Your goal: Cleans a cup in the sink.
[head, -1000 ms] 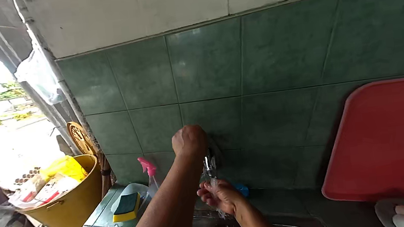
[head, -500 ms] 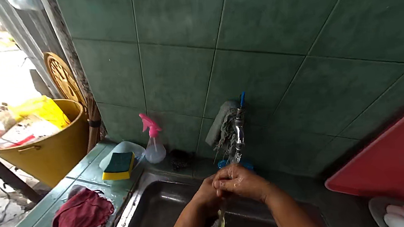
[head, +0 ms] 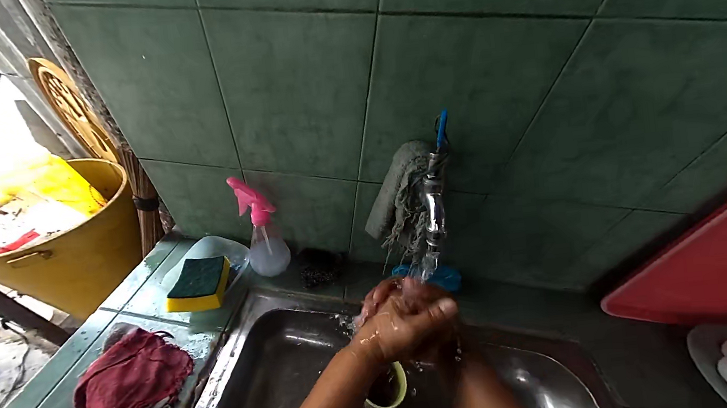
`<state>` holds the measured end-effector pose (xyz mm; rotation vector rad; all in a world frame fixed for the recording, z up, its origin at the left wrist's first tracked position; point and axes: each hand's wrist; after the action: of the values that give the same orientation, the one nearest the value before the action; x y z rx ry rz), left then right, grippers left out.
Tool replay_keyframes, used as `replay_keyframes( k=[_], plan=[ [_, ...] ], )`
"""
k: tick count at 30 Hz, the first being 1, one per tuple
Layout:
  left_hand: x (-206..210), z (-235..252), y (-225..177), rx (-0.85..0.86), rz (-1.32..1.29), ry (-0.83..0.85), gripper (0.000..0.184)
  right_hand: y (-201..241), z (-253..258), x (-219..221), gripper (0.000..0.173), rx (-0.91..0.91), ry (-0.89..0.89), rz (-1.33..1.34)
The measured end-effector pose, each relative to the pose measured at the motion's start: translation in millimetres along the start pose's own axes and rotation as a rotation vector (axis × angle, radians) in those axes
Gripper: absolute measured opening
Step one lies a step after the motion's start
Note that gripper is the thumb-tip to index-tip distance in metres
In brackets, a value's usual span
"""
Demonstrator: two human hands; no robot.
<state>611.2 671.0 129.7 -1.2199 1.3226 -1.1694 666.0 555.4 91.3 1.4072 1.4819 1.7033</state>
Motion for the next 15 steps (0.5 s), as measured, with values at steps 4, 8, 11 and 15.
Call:
replay_keyframes(
  k=[4,8,11,15],
  plan=[
    [17.4,18.3,48.4,0.392,0.161,-0.597,0.037,-60.2,1.7,19.3,0.074,0.075,-0.198,0.434],
    [11.0,22.2,90.5,0.755,0.536,-0.685,0.027,-57.2,-12.3,40.4,0.077,0.326,-0.437,0.498],
    [-8.6,13.4,101.9,0.777,0.797,-0.630,0.021,-50.8,-30.0,46.3,0.051,0.336,-0.552,0.066],
    [-81.3,3.6,104.1,0.659,1.001,-0.879,0.025,-50.0,-57.6,16.0,0.033,0.008,0.157,-1.288]
  ],
)
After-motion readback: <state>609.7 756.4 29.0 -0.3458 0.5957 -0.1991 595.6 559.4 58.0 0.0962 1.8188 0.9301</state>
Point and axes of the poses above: each hand's wrist, its own z-axis towards the middle knuckle, its own x-axis out of the palm, y = z × x, and after that the axes turned 14 degrees about -y, right-handed
